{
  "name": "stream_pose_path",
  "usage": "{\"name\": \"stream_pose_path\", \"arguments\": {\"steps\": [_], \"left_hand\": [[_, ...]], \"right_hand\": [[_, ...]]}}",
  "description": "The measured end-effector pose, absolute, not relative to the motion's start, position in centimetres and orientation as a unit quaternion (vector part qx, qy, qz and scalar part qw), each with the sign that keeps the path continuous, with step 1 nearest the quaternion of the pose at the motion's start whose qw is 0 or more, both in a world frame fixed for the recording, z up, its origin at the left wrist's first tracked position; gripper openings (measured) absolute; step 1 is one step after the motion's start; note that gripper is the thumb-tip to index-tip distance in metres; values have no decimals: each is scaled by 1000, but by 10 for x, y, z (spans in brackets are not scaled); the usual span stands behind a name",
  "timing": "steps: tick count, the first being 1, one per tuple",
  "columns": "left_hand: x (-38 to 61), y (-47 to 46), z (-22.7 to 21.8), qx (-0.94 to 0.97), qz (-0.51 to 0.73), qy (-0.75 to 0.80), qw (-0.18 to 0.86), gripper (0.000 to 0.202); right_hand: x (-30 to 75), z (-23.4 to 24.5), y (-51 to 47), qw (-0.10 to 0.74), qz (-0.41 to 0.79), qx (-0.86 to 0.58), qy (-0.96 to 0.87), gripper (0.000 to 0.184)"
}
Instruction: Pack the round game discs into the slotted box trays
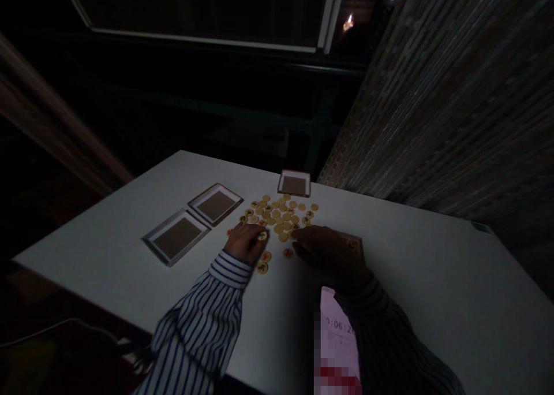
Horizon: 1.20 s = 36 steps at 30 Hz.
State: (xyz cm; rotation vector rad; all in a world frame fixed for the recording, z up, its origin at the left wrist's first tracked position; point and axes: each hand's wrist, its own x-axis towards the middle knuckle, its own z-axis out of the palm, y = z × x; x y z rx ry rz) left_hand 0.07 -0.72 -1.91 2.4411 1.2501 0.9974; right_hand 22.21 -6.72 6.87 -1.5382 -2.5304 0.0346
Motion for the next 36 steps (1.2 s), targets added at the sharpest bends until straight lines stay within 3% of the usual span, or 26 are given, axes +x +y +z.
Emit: {"name": "stream_pose_path", "arguments": {"steps": [9, 19, 36], "left_hand": [[10, -19, -6, 752, 461, 449, 142, 27], [20, -20, -11, 638, 540, 458, 304, 34], [42, -31, 21, 668, 518, 414, 336, 32]], "right_hand": [[225, 74, -68, 103, 7, -517, -850, 26], [242, 84, -65, 95, -2, -557, -825, 28], [279, 106, -84, 107, -17, -607, -787, 30]]}}
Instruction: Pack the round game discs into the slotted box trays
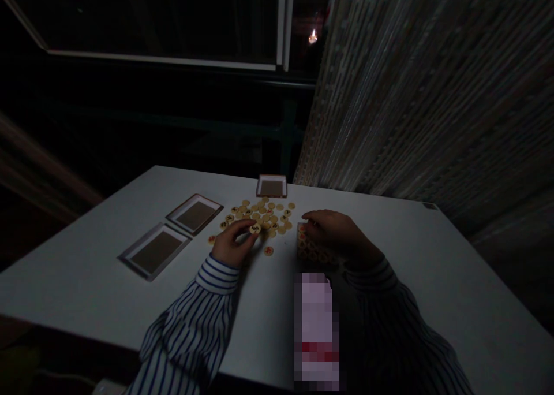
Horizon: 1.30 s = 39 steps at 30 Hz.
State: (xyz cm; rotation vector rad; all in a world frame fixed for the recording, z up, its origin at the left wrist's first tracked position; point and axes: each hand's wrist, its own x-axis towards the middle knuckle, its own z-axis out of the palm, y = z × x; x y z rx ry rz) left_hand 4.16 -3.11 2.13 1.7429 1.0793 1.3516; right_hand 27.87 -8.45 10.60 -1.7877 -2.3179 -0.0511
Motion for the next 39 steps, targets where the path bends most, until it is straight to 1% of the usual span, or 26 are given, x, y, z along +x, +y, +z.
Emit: {"name": "stream_pose_path", "arguments": {"steps": [2, 11, 17, 22, 27, 31, 39], "left_hand": [[47, -31, 23, 660, 525, 415, 342, 31], [69, -28, 38, 672, 479, 397, 402, 30], [95, -35, 42, 638, 479, 371, 475, 29], [120, -39, 39, 587, 468, 343, 564, 32], [141, -41, 42, 538, 466, 340, 614, 32], [152, -40, 40, 507, 471, 329, 643, 32], [156, -42, 24, 471, 473, 330, 667, 43]], "right_hand": [[283, 108, -87, 112, -15, -611, -784, 31], [301, 108, -93, 135, -20, -620, -773, 31], [309, 106, -93, 139, -19, -620, -772, 32], [316, 102, -95, 138, -22, -628, -766, 30], [326, 99, -96, 145, -16, -631, -762, 30], [333, 98, -96, 152, -10, -634, -758, 30], [339, 95, -95, 159, -22, -638, -753, 29]]}}
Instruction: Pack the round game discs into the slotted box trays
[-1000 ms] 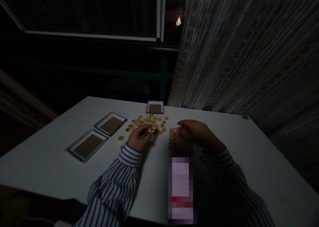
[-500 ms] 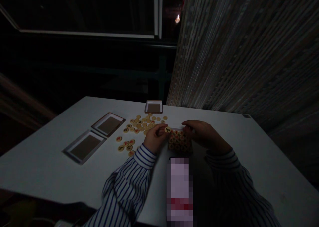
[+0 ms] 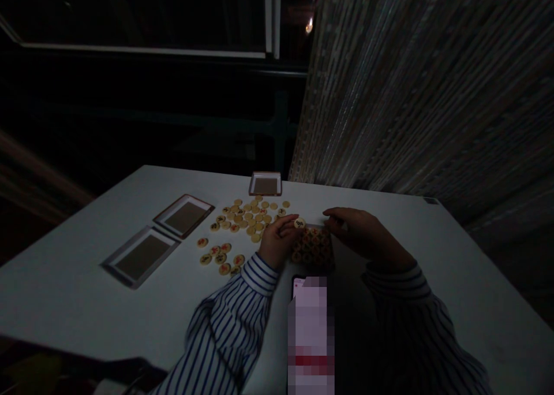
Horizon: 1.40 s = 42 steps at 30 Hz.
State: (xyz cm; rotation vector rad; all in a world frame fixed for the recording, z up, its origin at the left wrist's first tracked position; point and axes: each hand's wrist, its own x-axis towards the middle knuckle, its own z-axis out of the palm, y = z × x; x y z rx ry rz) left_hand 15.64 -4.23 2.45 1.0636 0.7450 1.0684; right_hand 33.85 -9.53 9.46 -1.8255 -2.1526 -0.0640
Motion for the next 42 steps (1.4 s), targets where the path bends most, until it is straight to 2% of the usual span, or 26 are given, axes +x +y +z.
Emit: {"name": "stream_pose_path", "arguments": {"steps": [7, 21, 36, 42], "left_hand": [[154, -52, 8, 528, 442, 358, 630, 40], [160, -64, 8, 493, 421, 371, 665, 33], [163, -70, 11, 512, 372, 363, 684, 31], [163, -70, 7, 507, 395, 371, 670, 28]], "right_hand": [[342, 91, -95, 170, -10, -617, -768, 28], [347, 75, -94, 217, 41, -578, -785, 30], [338, 86, -97, 144, 137, -569, -798, 25], [329, 90, -98, 161, 176, -539, -808, 26]]}}
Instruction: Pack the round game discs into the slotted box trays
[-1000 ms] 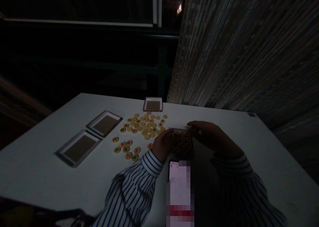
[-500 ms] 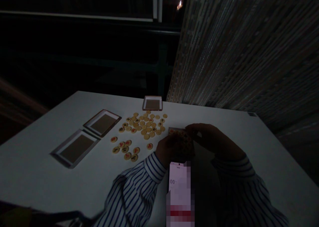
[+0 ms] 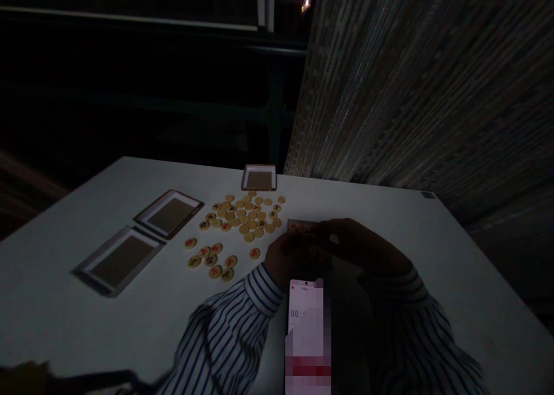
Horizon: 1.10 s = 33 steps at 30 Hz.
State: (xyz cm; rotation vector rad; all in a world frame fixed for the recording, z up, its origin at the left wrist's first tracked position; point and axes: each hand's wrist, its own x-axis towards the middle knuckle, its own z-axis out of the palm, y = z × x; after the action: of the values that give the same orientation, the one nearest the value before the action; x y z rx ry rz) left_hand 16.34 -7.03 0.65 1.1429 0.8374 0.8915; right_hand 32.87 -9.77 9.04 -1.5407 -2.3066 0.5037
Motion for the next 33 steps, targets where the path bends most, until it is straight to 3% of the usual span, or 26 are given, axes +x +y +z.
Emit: {"name": "stream_pose_path", "arguments": {"steps": [17, 28, 33], "left_hand": [[161, -69, 6, 528, 402, 389, 639, 22], [161, -69, 9, 516, 407, 385, 648, 28], [159, -67, 7, 545, 424, 410, 596, 26]], "right_hand": [[329, 79, -95, 176, 152, -537, -811, 21], [325, 77, -94, 187, 135, -535, -813, 24], [328, 76, -93, 170, 143, -542, -810, 19]]}}
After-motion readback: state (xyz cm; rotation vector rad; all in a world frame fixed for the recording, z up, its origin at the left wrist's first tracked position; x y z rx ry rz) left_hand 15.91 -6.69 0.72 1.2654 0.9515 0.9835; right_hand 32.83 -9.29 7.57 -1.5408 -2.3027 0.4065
